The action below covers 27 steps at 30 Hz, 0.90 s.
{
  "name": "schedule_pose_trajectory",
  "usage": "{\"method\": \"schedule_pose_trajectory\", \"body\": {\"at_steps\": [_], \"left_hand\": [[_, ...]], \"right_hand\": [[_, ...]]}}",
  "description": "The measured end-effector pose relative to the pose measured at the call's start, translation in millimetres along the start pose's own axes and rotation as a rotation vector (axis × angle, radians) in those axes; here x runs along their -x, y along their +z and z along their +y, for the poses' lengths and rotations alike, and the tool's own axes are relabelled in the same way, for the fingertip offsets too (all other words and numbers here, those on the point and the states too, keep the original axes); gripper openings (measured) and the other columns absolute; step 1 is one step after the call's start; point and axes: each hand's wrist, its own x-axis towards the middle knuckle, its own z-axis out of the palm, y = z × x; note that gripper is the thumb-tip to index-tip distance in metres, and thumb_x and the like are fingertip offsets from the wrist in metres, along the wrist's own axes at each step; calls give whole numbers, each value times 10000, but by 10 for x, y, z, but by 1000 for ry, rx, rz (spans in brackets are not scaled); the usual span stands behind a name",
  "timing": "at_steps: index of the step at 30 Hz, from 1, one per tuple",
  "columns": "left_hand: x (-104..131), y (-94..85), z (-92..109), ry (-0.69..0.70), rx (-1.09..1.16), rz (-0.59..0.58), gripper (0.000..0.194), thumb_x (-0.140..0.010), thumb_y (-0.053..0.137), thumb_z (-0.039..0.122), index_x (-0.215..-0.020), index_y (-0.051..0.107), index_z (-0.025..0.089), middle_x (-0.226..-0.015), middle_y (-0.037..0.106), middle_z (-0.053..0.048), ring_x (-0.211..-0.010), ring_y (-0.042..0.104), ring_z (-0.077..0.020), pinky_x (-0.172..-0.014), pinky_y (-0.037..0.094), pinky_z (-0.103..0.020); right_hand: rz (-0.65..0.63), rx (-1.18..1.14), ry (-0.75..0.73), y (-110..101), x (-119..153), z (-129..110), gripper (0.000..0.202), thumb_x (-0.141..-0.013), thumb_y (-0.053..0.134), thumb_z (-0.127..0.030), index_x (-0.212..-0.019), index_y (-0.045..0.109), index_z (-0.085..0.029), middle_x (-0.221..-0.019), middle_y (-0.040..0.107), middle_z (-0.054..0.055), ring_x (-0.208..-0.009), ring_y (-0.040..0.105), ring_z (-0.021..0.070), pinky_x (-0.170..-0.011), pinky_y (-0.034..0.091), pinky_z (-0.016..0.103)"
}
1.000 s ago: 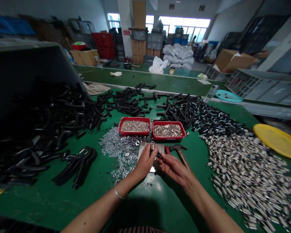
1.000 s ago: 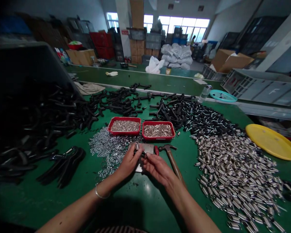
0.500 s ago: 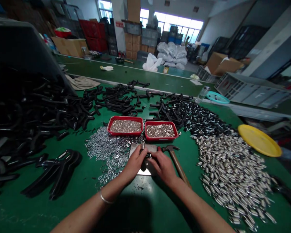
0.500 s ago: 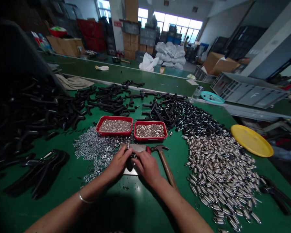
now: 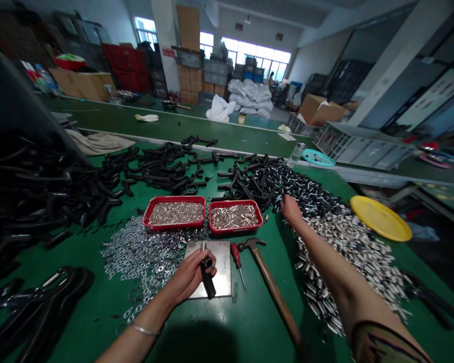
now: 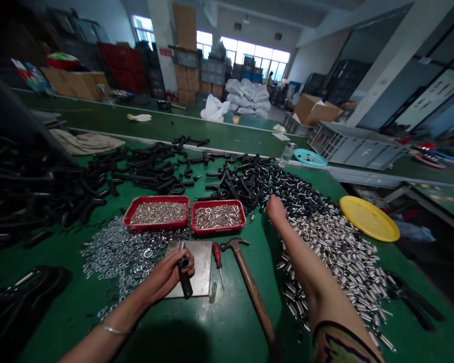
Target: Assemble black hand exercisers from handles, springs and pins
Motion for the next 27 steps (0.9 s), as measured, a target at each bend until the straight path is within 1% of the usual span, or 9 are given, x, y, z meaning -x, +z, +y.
{"method": "schedule_pose_trajectory", "body": {"at_steps": [2, 4, 6, 8, 12, 16, 21, 24, 27], "left_hand": [[1, 1, 4, -20, 11, -7, 218, -898, 666, 321, -833, 565, 138, -717, 538, -2, -603, 464, -97, -639, 448, -283], [-2, 5, 18, -36, 16, -6, 217, -909, 651, 318, -827, 567, 136, -731, 543, -8, -603, 456, -94, -648, 445, -285], [-11, 6, 33, -47, 8, -7, 215, -912, 646, 318, -829, 572, 133, -750, 561, -22, -606, 457, -95, -653, 444, -287], [-22, 5, 46, -58, 4, -6, 209, -911, 646, 319, -842, 577, 134, -760, 571, -30, -612, 462, -98, -655, 444, -285], [-19, 17, 46, -77, -7, -10, 197, -903, 654, 310, -851, 585, 134, -759, 568, -31, -619, 469, -105, -656, 458, -290], [11, 3, 9, -77, -42, 23, 185, -863, 694, 289, -845, 599, 131, -746, 563, -28, -616, 461, -112, -631, 486, -303], [-46, -83, -8, -94, -95, 117, 176, -770, 744, 246, -845, 632, 133, -779, 595, -43, -654, 524, -153, -627, 543, -345], [-35, -59, 5, -106, -105, 202, 152, -749, 723, 220, -847, 642, 136, -827, 624, -60, -684, 573, -182, -616, 565, -355], [-9, -6, 17, -105, -97, 251, 128, -763, 691, 211, -857, 642, 139, -852, 631, -61, -679, 579, -176, -614, 576, -354]], "right_hand": [[-32, 60, 84, 90, -180, -114, 315, -972, 516, -284, -1201, 581, -79, -1179, 632, 208, -1079, 626, 268, -891, 486, 396], [-73, 116, 125, 164, -286, -181, 337, -967, 563, -345, -1206, 591, -108, -1164, 646, 147, -1025, 648, 243, -875, 521, 420], [-111, 163, 99, 189, -330, -168, 345, -958, 594, -366, -1220, 594, -140, -1178, 643, 101, -1008, 651, 221, -873, 544, 430], [-142, 205, 28, 159, -317, -90, 351, -953, 607, -359, -1231, 592, -146, -1202, 634, 99, -1021, 647, 220, -874, 551, 428], [-182, 305, -141, 8, -99, 66, 349, -946, 619, -341, -1241, 592, -155, -1251, 613, 103, -1073, 630, 236, -901, 543, 449], [-187, 411, -255, -44, 227, 26, 337, -949, 615, -345, -1232, 601, -162, -1267, 607, 107, -1085, 623, 233, -915, 537, 446], [-172, 502, -323, 33, 300, -42, 335, -954, 607, -341, -1238, 594, -163, -1244, 617, 95, -1059, 633, 227, -887, 550, 438], [-166, 525, -374, 32, 361, -16, 335, -954, 607, -342, -1237, 592, -164, -1230, 621, 91, -1040, 639, 222, -868, 558, 430], [-173, 525, -432, 19, 467, 47, 332, -953, 609, -344, -1232, 594, -166, -1229, 622, 89, -1042, 639, 222, -871, 556, 432]]}}
